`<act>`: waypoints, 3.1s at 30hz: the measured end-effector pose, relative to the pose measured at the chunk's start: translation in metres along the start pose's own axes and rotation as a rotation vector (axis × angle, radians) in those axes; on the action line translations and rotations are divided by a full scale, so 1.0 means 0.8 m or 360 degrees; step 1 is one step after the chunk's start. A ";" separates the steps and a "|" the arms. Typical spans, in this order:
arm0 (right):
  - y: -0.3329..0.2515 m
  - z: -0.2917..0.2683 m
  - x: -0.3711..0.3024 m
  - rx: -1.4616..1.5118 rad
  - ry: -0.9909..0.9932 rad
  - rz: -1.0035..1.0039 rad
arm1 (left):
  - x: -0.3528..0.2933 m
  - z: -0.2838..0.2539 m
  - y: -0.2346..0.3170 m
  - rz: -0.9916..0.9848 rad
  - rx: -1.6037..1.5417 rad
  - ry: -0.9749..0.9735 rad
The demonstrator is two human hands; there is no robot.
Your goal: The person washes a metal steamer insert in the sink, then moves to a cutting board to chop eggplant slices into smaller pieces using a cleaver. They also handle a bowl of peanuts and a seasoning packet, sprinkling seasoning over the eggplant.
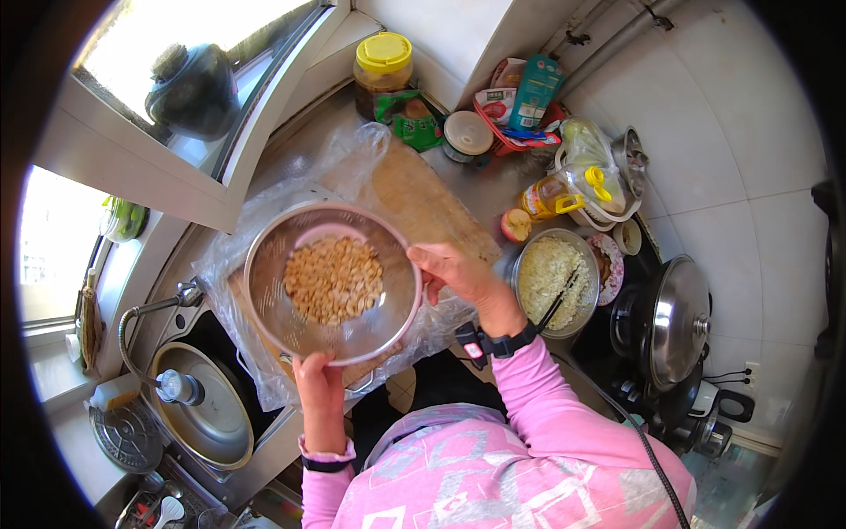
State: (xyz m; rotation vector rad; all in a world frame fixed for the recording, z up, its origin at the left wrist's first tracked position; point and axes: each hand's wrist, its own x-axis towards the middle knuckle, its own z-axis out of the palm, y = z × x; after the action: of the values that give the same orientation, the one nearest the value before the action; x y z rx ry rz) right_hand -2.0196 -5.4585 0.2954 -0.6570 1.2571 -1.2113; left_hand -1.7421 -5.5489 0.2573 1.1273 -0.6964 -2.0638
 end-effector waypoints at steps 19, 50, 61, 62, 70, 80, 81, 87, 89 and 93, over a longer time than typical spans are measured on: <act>-0.027 -0.215 0.071 0.0989 0.2099 -0.1052 | -0.037 -0.027 -0.020 -0.0396 0.0266 -0.0280; 0.179 0.058 0.101 -0.2352 0.0735 -0.0584 | -0.029 -0.214 -0.027 0.0330 0.1186 0.0566; 0.101 0.110 0.084 -0.2056 0.1052 -0.0260 | 0.014 -0.176 -0.035 0.0728 0.2101 0.0298; 0.101 0.123 0.061 -0.1990 0.1068 -0.0316 | 0.015 -0.179 -0.032 0.0716 0.2042 0.0262; 0.176 0.225 -0.002 -0.0957 0.0709 -0.0217 | 0.022 -0.199 -0.032 0.0620 0.1850 0.0076; 0.192 0.255 -0.004 -0.1320 0.0746 -0.0216 | 0.024 -0.209 -0.040 0.0744 0.1876 0.0129; 0.193 0.257 -0.003 -0.1327 0.0775 -0.0334 | 0.023 -0.209 -0.041 0.0781 0.1854 0.0151; 0.193 0.267 -0.002 -0.1444 0.0699 -0.0158 | 0.019 -0.212 -0.043 0.0617 0.1986 0.0266; 0.193 0.270 -0.006 -0.1409 0.0700 -0.0262 | 0.020 -0.213 -0.042 0.0673 0.1942 0.0272; 0.194 0.276 -0.016 -0.1504 0.0654 -0.0189 | 0.019 -0.215 -0.039 0.0516 0.1731 0.0266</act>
State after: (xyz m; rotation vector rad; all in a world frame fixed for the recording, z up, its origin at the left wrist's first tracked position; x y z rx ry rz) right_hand -1.7611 -5.4513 0.2159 -1.2042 2.1916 -0.8098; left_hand -1.6083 -5.5639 0.1442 1.5588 -1.8735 -1.2324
